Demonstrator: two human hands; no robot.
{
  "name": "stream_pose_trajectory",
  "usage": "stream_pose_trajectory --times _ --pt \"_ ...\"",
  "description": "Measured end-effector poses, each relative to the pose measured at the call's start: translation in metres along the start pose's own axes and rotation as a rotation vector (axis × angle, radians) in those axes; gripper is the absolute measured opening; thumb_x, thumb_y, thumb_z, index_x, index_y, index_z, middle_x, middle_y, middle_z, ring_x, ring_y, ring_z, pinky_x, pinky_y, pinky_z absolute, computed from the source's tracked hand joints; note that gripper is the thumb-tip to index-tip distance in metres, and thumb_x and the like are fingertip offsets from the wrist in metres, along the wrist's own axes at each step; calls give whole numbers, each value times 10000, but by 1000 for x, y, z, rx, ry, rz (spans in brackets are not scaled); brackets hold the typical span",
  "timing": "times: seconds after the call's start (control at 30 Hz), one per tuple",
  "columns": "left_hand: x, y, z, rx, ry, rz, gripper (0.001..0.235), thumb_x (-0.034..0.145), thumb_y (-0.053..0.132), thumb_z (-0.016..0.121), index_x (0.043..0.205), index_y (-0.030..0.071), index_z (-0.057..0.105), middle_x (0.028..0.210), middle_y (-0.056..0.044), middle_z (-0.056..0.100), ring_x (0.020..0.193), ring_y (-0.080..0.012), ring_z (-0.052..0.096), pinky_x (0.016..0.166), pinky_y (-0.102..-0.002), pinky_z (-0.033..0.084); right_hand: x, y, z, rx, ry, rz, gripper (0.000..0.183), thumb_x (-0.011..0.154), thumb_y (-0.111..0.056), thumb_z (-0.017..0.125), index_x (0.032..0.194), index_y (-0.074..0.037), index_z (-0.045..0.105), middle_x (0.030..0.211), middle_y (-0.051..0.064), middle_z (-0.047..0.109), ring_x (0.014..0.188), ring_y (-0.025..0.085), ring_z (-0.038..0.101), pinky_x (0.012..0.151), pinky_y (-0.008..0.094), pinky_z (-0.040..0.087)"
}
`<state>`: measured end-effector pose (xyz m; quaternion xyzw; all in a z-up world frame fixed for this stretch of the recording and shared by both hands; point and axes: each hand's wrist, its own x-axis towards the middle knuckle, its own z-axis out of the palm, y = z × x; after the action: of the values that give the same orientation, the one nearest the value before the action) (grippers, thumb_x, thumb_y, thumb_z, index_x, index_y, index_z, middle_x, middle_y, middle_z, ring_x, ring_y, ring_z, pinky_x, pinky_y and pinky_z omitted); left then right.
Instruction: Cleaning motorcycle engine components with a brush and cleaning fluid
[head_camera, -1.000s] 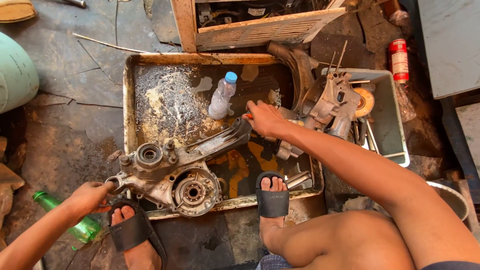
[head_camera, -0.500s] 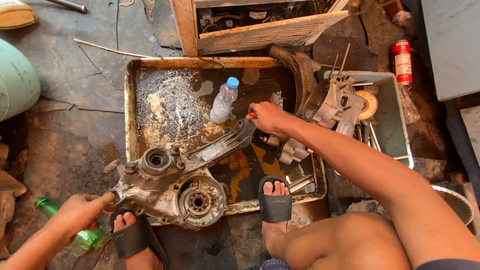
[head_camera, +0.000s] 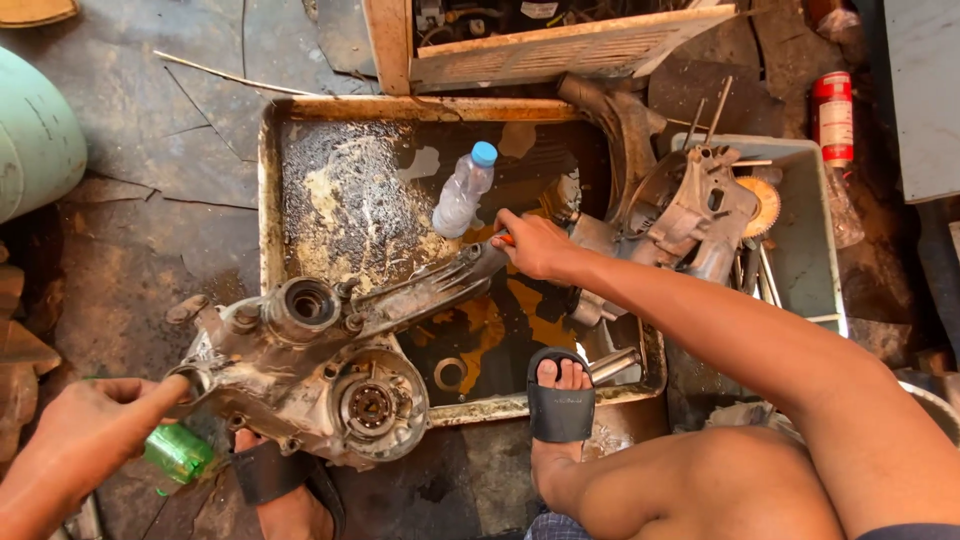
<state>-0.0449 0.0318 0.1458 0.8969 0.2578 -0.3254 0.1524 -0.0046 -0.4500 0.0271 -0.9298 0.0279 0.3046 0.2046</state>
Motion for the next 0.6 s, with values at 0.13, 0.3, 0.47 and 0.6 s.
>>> stream_pose_trajectory --times 0.13,0.3,0.47,0.6 --pt "-6 9 -8 25 38 -2 513 797 561 699 618 80 673 590 -162 567 645 -302 474 680 -399 393 8 2 5 84 1 16 228 1028 -299 558 1182 -138 510 1187 149 715 946 433 635 707 531 432" --pt "1 -10 -12 -148 190 121 373 801 407 767 665 61 744 587 -81 491 597 -208 380 588 -378 284 22 9 31 224 31 -94 199 1006 -260 576 1137 -134 496 1153 84 761 1058 382 659 809 528 449" --pt "14 -42 -7 -365 215 197 371 814 304 833 715 34 600 591 -50 368 517 -161 274 494 -347 178 32 -17 45 209 -46 -7 206 1031 -324 542 1154 -171 480 969 143 640 852 330 559 731 471 385" --pt "17 -40 -16 -400 244 164 378 816 340 848 796 40 620 615 -34 373 529 -137 293 496 -320 198 35 -21 58 344 -79 24 217 1038 -369 523 1095 -178 441 983 144 615 859 297 533 732 445 380"
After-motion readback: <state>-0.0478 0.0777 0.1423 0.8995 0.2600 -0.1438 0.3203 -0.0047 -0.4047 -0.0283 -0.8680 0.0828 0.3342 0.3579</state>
